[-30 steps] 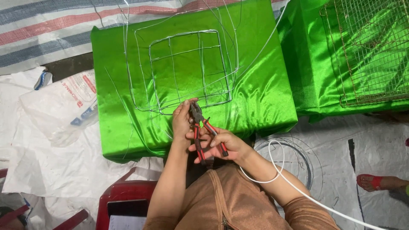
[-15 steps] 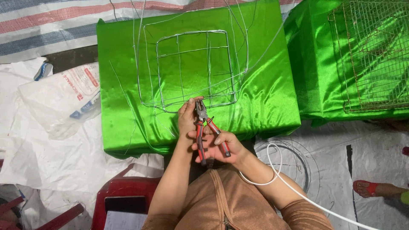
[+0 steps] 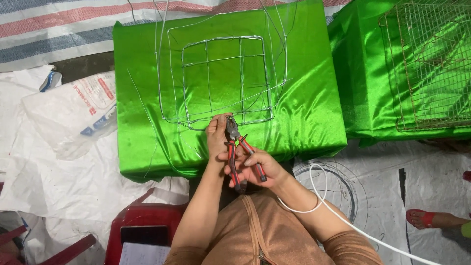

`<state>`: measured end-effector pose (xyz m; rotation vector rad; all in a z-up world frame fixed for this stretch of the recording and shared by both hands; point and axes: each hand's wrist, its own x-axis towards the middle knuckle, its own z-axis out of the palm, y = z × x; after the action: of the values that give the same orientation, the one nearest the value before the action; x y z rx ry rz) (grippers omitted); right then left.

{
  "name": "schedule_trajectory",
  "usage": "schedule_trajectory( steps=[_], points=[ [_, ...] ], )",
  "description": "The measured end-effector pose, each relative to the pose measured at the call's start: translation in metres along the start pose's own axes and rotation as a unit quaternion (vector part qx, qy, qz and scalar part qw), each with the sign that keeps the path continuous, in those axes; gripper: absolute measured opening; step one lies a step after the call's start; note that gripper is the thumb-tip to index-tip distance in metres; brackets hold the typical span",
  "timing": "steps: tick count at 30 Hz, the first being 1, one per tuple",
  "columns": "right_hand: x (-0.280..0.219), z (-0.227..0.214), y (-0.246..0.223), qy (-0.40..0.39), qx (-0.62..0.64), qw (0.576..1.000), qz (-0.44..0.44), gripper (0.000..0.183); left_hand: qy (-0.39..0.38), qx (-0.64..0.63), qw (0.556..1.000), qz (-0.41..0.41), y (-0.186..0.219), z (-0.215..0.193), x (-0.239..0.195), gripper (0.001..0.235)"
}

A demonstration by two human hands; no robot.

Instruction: Assembling a wire frame by bending and cutting metal wires with pliers on a workspace.

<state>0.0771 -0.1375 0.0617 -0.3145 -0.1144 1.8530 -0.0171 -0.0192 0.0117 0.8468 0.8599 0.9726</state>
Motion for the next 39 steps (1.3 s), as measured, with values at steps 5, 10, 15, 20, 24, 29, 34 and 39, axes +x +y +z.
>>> schedule_trajectory(
  steps=[5,10,15,20,24,29,34,39],
  points=[
    [-0.004,0.005,-0.002,-0.002,-0.011,1.0,0.011,0.035,-0.006,-0.014,1.0,-0.006,-0.005,-0.003,0.0,0.033],
    [-0.006,0.001,0.0,-0.002,-0.015,1.0,0.018,0.038,0.015,-0.021,1.0,-0.017,0.006,0.004,-0.007,0.034],
    [-0.006,0.012,-0.006,0.001,-0.007,1.0,0.027,0.037,0.016,-0.027,0.999,-0.029,-0.008,-0.002,-0.001,0.035],
    [0.001,0.0,0.009,0.029,0.019,0.999,0.017,0.03,0.003,-0.052,0.998,-0.031,-0.031,-0.013,0.008,0.032],
    [0.002,0.01,0.012,0.064,0.026,0.998,0.01,0.023,0.004,-0.051,0.998,-0.023,-0.016,-0.002,0.002,0.026],
    [0.002,0.024,0.008,0.091,0.015,0.996,0.002,0.018,0.008,-0.05,0.998,-0.024,-0.019,-0.004,0.003,0.025],
    [0.003,0.021,0.011,0.098,0.034,0.995,-0.003,0.017,0.029,-0.026,0.999,-0.01,-0.012,0.0,-0.001,0.025],
    [0.003,0.022,0.011,0.125,0.032,0.992,-0.006,0.019,0.044,0.006,0.999,0.007,-0.011,0.003,0.001,0.023]
  ],
)
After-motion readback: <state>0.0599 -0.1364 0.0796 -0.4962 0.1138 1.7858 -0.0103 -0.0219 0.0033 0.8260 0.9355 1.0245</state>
